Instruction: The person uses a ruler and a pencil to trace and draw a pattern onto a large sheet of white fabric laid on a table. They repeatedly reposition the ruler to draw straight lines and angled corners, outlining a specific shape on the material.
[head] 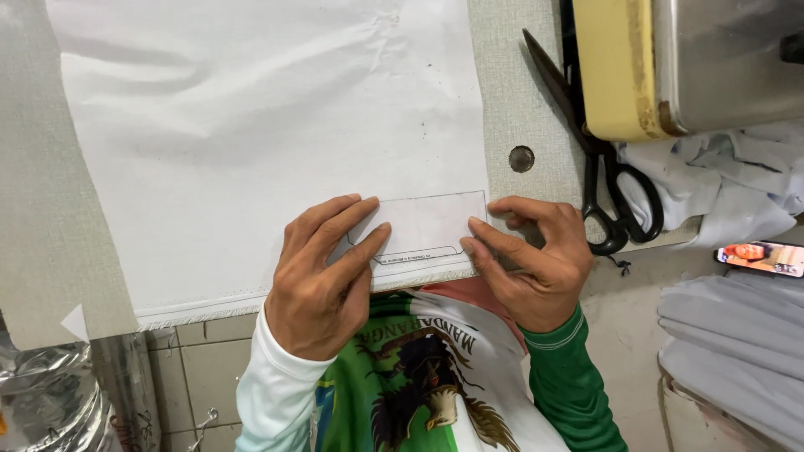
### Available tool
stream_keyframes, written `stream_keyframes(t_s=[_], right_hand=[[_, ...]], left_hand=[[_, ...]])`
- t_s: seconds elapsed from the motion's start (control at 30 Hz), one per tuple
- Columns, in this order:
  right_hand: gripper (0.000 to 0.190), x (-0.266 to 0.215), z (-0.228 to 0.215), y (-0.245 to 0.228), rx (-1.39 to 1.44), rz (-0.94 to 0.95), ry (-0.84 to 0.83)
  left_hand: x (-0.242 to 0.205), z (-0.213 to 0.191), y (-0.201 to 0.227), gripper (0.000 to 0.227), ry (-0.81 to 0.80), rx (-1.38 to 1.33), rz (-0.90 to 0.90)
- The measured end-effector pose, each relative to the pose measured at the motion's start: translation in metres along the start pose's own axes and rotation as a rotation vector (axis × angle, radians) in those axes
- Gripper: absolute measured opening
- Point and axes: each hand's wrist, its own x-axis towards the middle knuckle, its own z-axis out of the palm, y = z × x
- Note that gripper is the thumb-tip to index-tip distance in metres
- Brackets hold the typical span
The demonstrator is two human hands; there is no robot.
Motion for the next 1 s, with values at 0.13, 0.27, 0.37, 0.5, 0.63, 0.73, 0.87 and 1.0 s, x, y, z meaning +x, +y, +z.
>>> stream_keyframes(t_s=[0.13, 0.27, 0.37, 0.5, 0.63, 0.73, 0.87, 1.0], right_hand=[[0.017, -0.0015, 0.0007, -0.0004, -0.006, 0.015, -0.004], [0.017, -0.0018, 0.0010, 0.0009, -0.009, 0.003, 0.003], [0.018, -0.0018, 0.0010, 0.0014, -0.004, 0.006, 0.005], [0.017, -0.0012, 0.0011, 0.0020, -0.006, 0.001, 0.007], [0.019, -0.0010, 0.0012, 0.0013, -0.012, 0.003, 0.010], [0.019, -0.0004, 0.0014, 0.0010, 0.002, 0.010, 0.016], [0.019, 0.0001, 0.0022, 0.0014, -0.021, 0.000, 0.011], [0.017, 0.0018, 0.0015, 0.0009, -0.013, 0.003, 0.010]], left_hand=[[-0.0007, -0.0004, 0.0000, 0.030, -0.007, -0.002, 0.001], [0.0005, -0.0004, -0.0007, 0.030, -0.005, 0.011, 0.013], [0.0022, -0.0007, 0.0000, 0.031, 0.004, -0.007, 0.009], [0.0066, -0.0004, 0.0021, 0.016, 0.023, 0.034, 0.009], [0.0060, -0.0015, 0.0017, 0.018, 0.009, 0.031, 0.007], [0.0071, -0.0017, 0.0021, 0.017, 0.010, 0.042, 0.014], [0.0077, -0.0019, 0.0023, 0.017, 0.014, 0.045, 0.017], [0.0072, -0.0017, 0.0030, 0.017, 0.002, 0.051, 0.003]])
